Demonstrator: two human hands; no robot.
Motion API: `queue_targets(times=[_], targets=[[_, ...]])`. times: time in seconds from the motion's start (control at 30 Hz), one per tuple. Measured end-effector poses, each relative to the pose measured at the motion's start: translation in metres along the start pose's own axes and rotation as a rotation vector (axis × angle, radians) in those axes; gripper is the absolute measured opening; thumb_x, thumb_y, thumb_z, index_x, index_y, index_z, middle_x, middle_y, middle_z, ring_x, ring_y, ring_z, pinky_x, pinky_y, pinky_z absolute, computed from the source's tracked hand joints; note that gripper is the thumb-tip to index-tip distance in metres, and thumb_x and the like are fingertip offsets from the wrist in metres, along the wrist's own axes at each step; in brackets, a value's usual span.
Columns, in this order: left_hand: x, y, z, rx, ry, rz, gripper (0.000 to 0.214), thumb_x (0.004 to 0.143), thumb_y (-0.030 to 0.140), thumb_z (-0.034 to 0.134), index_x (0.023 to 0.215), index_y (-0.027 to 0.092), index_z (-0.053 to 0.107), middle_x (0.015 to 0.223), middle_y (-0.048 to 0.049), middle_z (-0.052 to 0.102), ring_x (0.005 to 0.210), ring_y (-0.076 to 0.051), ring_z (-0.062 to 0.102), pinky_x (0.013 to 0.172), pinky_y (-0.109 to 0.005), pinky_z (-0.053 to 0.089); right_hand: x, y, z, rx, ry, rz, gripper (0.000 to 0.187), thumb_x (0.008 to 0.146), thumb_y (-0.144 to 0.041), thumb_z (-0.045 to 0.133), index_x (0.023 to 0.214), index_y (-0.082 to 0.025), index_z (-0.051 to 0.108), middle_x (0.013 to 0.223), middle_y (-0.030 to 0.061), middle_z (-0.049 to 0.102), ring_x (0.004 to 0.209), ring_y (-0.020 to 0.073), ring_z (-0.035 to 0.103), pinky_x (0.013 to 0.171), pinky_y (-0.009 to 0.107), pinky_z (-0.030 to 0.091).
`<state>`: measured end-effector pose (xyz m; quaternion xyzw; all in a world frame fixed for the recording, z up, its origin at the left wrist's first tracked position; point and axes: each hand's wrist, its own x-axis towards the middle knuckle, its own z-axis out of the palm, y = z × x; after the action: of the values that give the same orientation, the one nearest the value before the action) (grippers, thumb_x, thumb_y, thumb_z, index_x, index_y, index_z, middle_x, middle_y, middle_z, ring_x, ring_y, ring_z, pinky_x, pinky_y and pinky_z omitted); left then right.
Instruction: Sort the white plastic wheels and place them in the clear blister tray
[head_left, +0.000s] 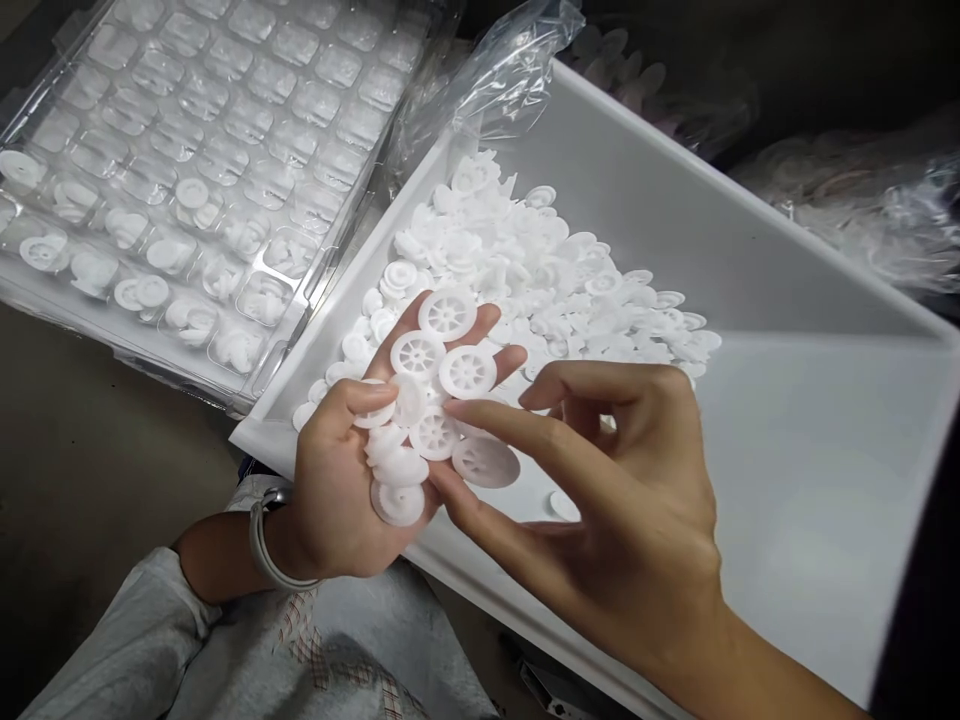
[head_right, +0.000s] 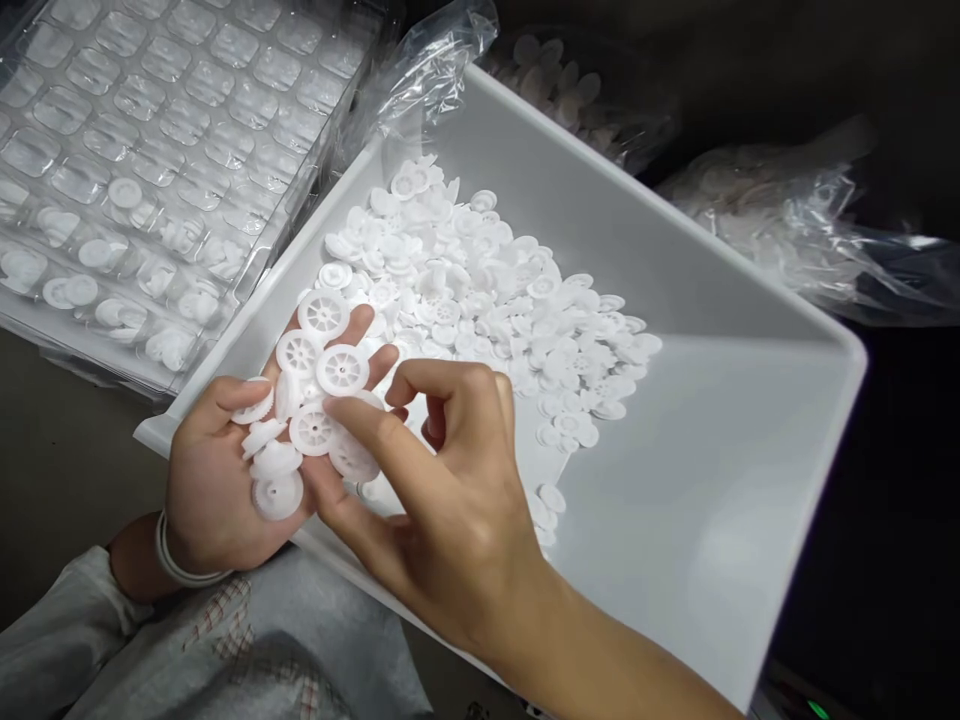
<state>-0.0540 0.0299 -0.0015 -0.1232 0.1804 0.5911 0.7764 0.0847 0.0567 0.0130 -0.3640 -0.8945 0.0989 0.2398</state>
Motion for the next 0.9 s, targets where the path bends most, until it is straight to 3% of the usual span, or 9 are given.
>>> queue_targets(times=[0.1,0.27,0.47,0.77,0.9], targets=[[-0.0005,-0.0007,0.0013,0.010,0.006,0.025,0.055,0.083,0.022,0.041,0.137,0.029,0.050,0.138,0.0001,0.059,0.138,-0.026,0.047,0.120,-0.051,0.029,0.0027,-0.0018,0.0013,0.050,-0.025,0.062,0.022,0.085,-0.025,0.070,0.105,-0.018,0.063,0.097,0.0079,0.046,0.089,0.0201,0.050,0.069,0.035,0.046],[0.0008,-0.0009,0.0034,0.008,0.045,0.027,0.058,0.082,0.022,0.041,0.139,0.027,0.048,0.139,-0.0027,0.059,0.137,-0.027,0.048,0.115,-0.049,0.038,0.0027,-0.0008,0.0040,0.229,-0.052,0.155,0.025,0.083,-0.022,0.070,0.106,-0.020,0.061,0.101,0.0078,0.044,0.094,0.0207,0.050,0.073,0.036,0.049],[0.0008,-0.0013,0.0018,-0.014,0.051,0.017,0.058,0.082,0.022,0.043,0.140,0.028,0.047,0.140,-0.0033,0.059,0.135,-0.027,0.050,0.114,-0.048,0.039,0.0011,0.0016,0.0073,0.385,-0.061,0.187,0.031,0.081,-0.014,0.071,0.110,-0.019,0.060,0.105,0.0076,0.041,0.099,0.0176,0.049,0.075,0.028,0.052],[0.0028,0.0006,0.0011,-0.008,0.110,-0.063,0.062,0.078,0.028,0.045,0.140,0.031,0.047,0.139,-0.0023,0.060,0.135,-0.026,0.050,0.114,-0.048,0.038,-0.0028,-0.0038,0.0033,0.235,-0.005,0.216,0.022,0.084,-0.016,0.068,0.105,-0.019,0.064,0.105,0.0105,0.044,0.091,0.0211,0.050,0.065,0.034,0.048],[0.0037,-0.0033,-0.0010,-0.045,0.107,-0.082,0.067,0.075,0.031,0.051,0.142,0.032,0.047,0.137,-0.0024,0.061,0.133,-0.029,0.052,0.112,-0.048,0.041,-0.0057,0.0030,0.0040,0.146,0.009,0.159,0.023,0.081,-0.029,0.072,0.102,-0.024,0.065,0.097,0.0096,0.049,0.085,0.0227,0.054,0.057,0.035,0.050]])
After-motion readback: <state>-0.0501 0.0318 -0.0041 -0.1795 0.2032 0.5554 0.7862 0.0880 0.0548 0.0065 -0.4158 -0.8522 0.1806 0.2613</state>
